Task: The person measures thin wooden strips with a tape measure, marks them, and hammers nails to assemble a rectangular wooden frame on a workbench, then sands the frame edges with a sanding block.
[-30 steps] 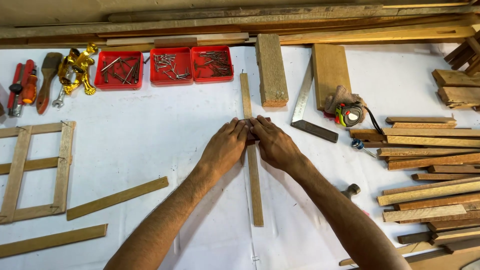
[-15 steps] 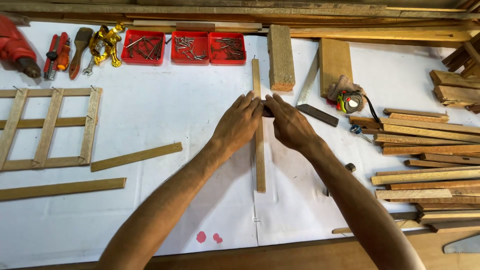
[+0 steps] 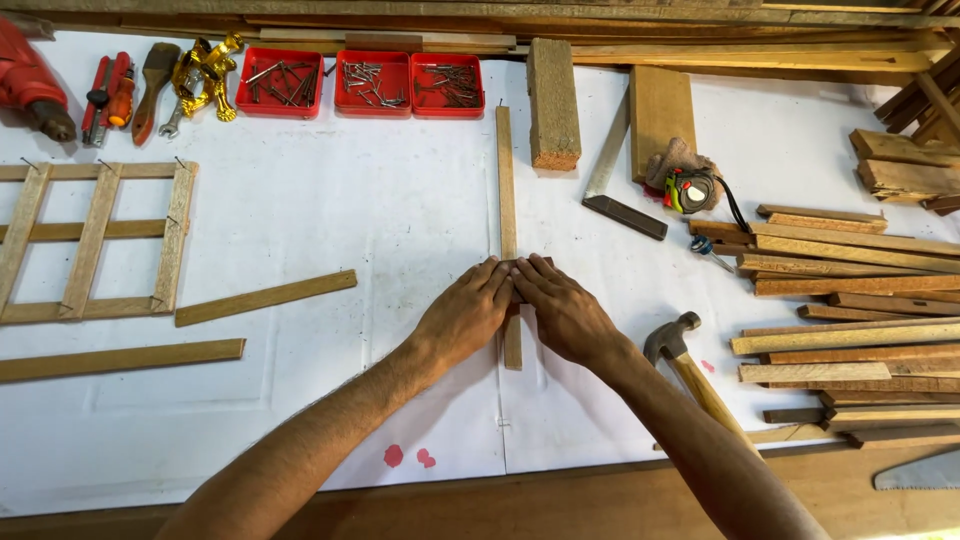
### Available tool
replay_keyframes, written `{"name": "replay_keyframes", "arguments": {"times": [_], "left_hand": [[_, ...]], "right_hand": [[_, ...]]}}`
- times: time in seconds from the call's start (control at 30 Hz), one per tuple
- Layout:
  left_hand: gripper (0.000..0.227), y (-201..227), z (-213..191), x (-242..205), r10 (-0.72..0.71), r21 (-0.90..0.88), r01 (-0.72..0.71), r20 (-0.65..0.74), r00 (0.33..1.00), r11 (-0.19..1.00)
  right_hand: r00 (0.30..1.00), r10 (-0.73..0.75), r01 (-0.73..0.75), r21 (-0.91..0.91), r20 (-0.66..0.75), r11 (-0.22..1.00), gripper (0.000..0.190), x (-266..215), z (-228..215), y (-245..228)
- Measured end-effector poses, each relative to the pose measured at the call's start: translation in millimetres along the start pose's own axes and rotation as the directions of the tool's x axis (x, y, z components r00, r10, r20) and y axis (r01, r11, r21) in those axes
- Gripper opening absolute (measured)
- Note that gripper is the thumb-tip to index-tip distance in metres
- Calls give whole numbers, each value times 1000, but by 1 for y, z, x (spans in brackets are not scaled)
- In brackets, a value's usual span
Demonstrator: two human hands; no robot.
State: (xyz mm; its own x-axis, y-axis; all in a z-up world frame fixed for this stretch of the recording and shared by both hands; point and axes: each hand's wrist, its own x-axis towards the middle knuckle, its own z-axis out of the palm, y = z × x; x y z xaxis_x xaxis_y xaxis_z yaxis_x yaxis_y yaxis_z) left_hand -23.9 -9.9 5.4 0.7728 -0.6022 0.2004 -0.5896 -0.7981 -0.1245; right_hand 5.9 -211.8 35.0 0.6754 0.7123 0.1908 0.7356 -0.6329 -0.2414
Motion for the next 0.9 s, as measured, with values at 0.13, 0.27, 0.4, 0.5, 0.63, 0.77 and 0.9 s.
{"name": "replay_keyframes", "arguments": {"times": [0.13, 0.27, 0.4, 0.5, 0.63, 0.77, 0.9], "left_hand": [[45, -28, 9, 25, 4, 28, -5, 4, 1000, 1000], [44, -58, 23, 54, 21, 58, -22, 19, 1000, 998], [46, -89, 38, 81, -38, -63, 37, -13, 999, 997], [44, -105, 71, 94, -81, -142, 70, -74, 994, 987], [44, -111, 64, 105, -49, -95, 46, -28, 998, 994], [38, -110, 54, 110, -122, -157, 113, -47, 991, 981], [36, -91, 24, 99, -123, -68, 115, -130, 984, 991]], "right_hand": [[1000, -1, 1, 1, -20, 1000, 46, 32, 6, 24], [999, 8, -7, 21, -38, 1000, 46, 65, 12, 53], [998, 14, -15, -14, -58, 1000, 48, 97, 19, 78], [999, -2, -2, -115, -34, 993, 48, 114, 26, 92], [1000, 2, -2, -128, 3, 992, 49, 127, 28, 102], [985, 112, -98, -108, 133, 989, 59, 131, 2, 91], [995, 91, -88, -81, 41, 993, 61, 108, -33, 66]]}}
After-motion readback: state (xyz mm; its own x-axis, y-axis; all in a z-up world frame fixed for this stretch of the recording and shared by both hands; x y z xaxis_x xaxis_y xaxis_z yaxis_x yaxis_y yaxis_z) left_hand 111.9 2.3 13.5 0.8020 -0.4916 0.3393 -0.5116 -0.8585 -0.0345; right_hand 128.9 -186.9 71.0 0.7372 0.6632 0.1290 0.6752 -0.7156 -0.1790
